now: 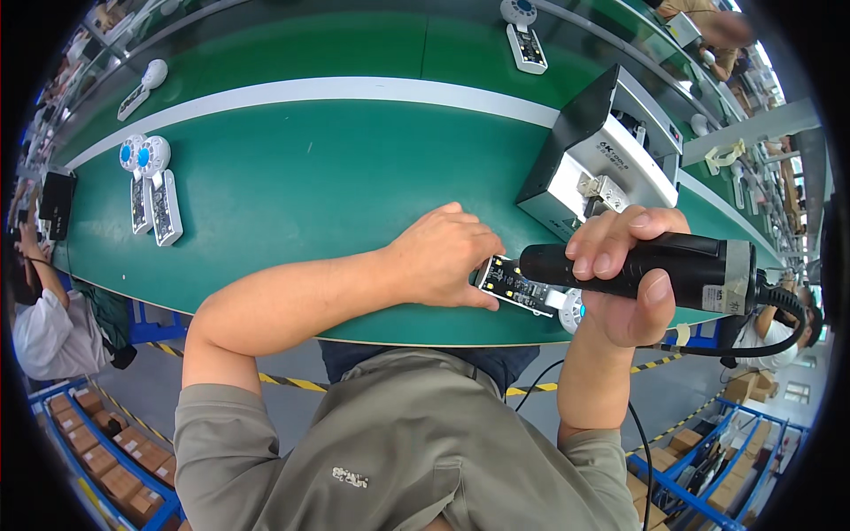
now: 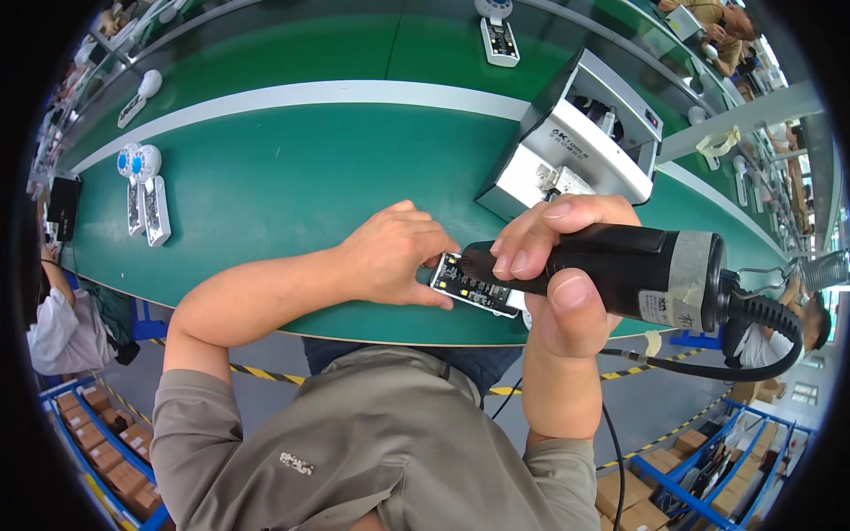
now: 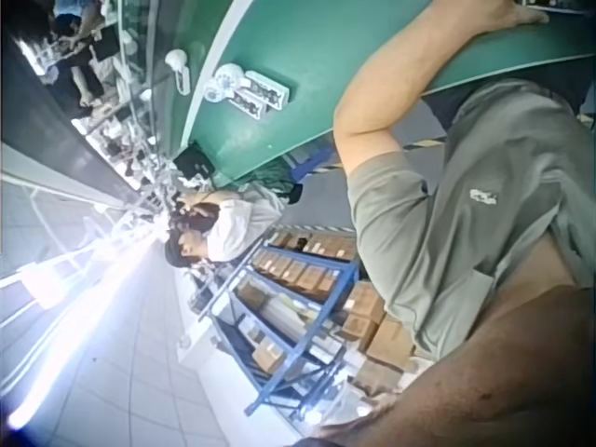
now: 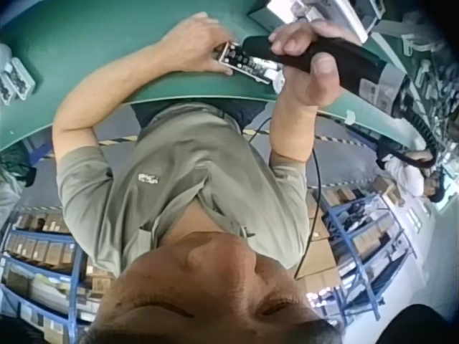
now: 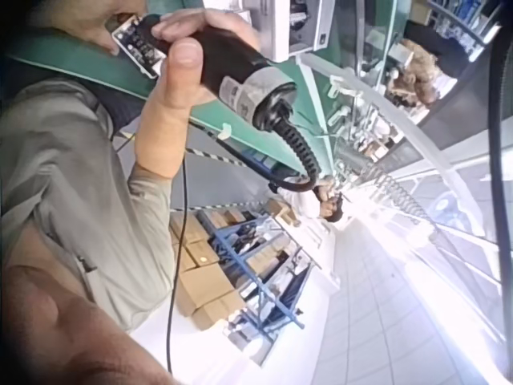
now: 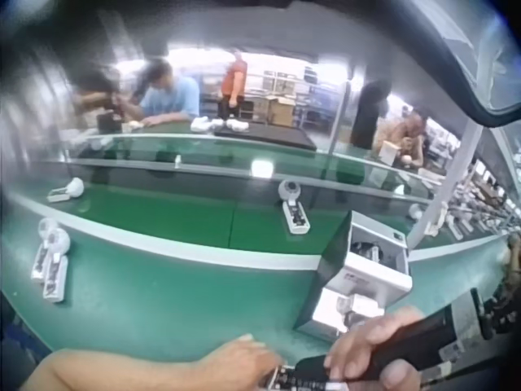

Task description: Assembling electronic circuit boards and casings on a production assembly line.

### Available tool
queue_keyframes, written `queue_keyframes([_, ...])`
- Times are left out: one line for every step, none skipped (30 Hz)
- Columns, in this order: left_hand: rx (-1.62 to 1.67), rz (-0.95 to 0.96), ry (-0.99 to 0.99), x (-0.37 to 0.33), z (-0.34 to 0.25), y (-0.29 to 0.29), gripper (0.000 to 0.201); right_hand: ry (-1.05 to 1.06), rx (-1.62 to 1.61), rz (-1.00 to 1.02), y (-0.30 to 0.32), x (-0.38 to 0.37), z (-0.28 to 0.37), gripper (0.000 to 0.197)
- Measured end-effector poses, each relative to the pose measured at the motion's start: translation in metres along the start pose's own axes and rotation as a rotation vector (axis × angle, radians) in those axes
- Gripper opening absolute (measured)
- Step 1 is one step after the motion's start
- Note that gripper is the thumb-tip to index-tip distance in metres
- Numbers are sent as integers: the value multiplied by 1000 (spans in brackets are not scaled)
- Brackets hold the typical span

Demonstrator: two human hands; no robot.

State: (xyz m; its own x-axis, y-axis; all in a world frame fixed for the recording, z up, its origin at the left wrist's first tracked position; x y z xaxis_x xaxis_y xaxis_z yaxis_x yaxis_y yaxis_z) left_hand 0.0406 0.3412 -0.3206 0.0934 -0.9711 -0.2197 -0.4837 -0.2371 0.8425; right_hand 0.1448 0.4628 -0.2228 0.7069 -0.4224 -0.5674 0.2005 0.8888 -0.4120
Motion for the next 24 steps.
queue_keyframes([2,2,2,0,0,0,46,-3,-1,-2,-1,0,-1,38])
queue_keyframes([5,1,0,1,0,0,46,-5,1,-5,-1,0,-2,38])
queue_keyframes([7,1,-2,1,-1,0,46,-8,3,-9,-2,0,-3,38])
queue_keyframes([9,1,-4,1,-1,0,46,-10,5,-12,-3,0,-4,38])
queue_keyframes([11,0,-6,1,-1,1,46,-12,7,-16,-3,-1,-5,38])
queue_keyframes([13,1,-4,1,-1,1,46,-15,6,-17,-4,-1,-6,38])
queue_keyframes([11,-1,-4,1,-1,1,46,-21,-1,-13,-4,-1,-7,37])
queue_keyframes([10,-3,-5,1,-1,1,46,-28,-8,-10,-4,-1,-8,36])
queue_keyframes([9,-4,-5,1,0,1,46,-35,-14,-7,-5,-2,-10,35])
queue_keyframes([8,-5,-5,1,0,1,45,-42,-21,-5,-4,-2,-11,34])
queue_keyframes([11,-3,-2,1,0,0,45,-46,-23,-7,-4,-3,-12,34])
queue_keyframes([5,-3,-3,1,0,0,45,-57,-8,31,-4,-5,-13,33])
queue_keyframes([0,-3,-5,0,0,1,45,-68,6,70,-5,-7,-15,33])
queue_keyframes([-6,-4,-7,0,0,0,45,-79,21,108,-5,-8,-17,32])
queue_keyframes([-13,-4,-10,0,0,0,45,-89,35,147,-5,-8,-18,32])
queue_keyframes([-13,-3,-11,-1,0,-1,45,-89,36,146,-5,-8,-18,32])
queue_keyframes([-5,-1,-11,-1,0,-1,44,-89,33,144,-4,-8,-19,31])
queue_keyframes([3,0,-12,-2,0,-2,44,-89,31,142,-3,-8,-20,31])
queue_keyframes([10,1,-13,-2,0,-3,44,-88,30,141,-2,-7,-20,31])
queue_keyframes([17,1,-15,-3,0,-3,44,-86,29,140,-2,-7,-19,30])
queue_keyframes([16,-1,-17,-2,0,-3,44,-89,47,127,-3,-7,-18,31])
queue_keyframes([4,-2,-23,-1,-1,-3,44,-92,66,115,-3,-7,-16,31])
queue_keyframes([-10,-7,-28,0,0,-3,43,-89,69,122,-2,-7,-11,31])
queue_keyframes([-23,-13,-33,0,0,-2,43,-53,30,129,0,-7,-3,33])
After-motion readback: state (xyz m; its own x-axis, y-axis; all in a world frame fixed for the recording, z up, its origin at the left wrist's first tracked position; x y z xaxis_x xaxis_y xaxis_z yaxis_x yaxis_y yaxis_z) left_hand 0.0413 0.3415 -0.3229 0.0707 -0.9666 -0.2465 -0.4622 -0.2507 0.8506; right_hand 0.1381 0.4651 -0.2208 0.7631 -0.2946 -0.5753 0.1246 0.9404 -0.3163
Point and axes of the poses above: each hand's wrist, its own x-axis away from the middle knuckle, its own y-axis out of the back of the hand, z = x × y, the point moved 3 cm from there along -x, towards the middle knuckle, and after that the axes turned 10 degrees about -x, right-handed, at the moved point
